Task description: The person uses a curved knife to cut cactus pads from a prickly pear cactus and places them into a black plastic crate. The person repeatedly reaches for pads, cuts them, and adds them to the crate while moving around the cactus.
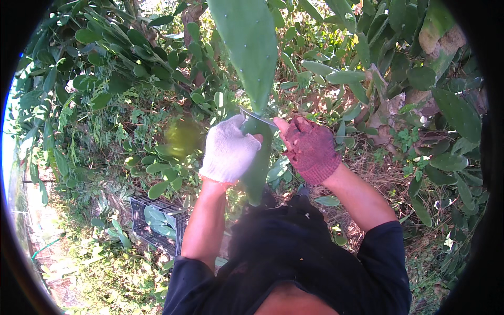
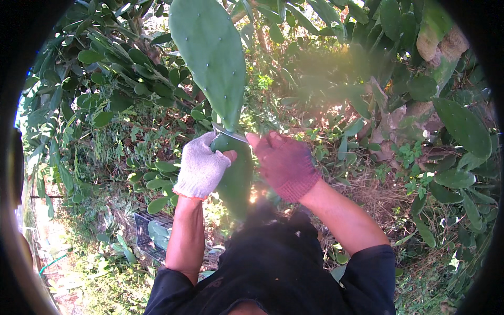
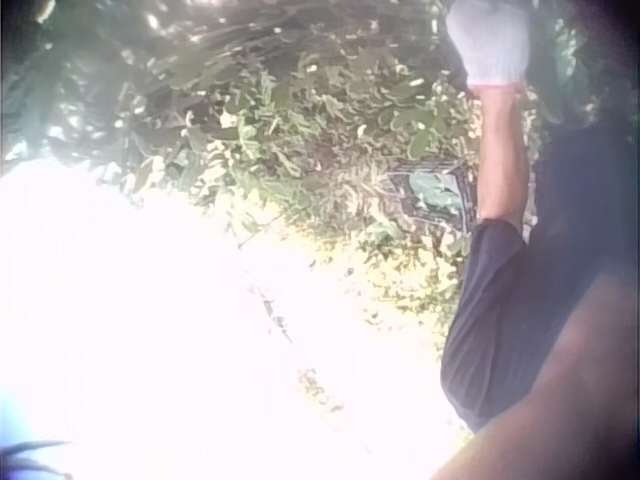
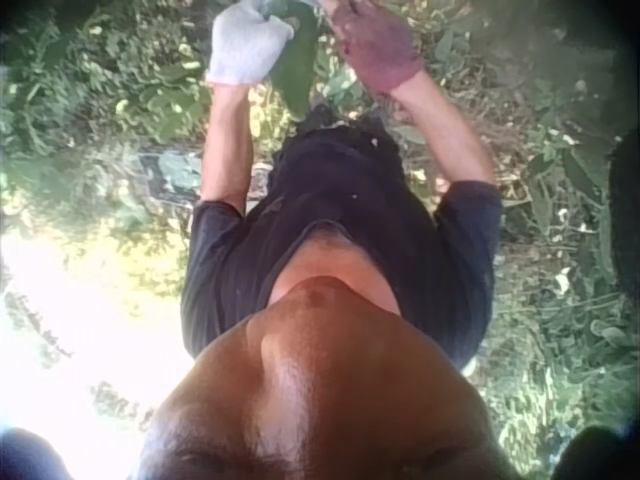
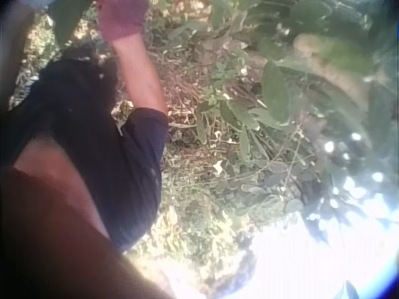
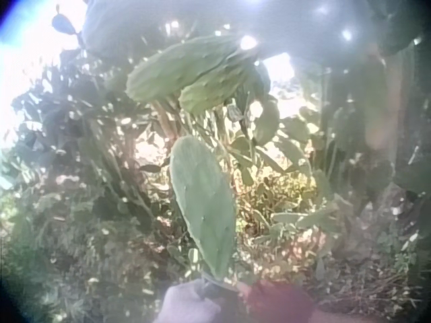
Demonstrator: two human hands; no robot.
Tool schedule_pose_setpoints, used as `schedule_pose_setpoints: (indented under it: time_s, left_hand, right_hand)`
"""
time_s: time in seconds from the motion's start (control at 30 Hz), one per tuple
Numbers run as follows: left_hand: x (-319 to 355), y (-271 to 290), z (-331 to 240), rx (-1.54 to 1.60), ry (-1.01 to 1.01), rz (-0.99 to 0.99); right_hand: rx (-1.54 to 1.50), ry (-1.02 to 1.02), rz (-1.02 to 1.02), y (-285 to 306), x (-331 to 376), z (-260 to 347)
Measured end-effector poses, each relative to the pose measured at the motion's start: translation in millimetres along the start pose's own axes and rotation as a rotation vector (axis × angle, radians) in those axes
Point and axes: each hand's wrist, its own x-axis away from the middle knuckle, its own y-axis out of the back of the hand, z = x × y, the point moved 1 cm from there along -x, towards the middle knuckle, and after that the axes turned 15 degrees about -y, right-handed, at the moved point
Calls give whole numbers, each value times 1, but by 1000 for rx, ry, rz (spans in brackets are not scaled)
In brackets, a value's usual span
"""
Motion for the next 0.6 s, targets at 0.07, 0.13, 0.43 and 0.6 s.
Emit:
schedule_pose_setpoints:
  time_s: [0.07,0.13,0.43,0.6]
  left_hand:
    - [-1,0,2,-28,-19,-22]
    - [-1,0,4,-56,-47,-37]
    - [-6,-2,20,26,17,-82]
    - [0,0,33,301,54,-87]
  right_hand:
    - [6,7,30,-2,-4,0]
    - [35,13,101,-5,-9,0]
    - [-170,28,132,-18,-37,11]
    - [-94,64,128,-22,-40,11]
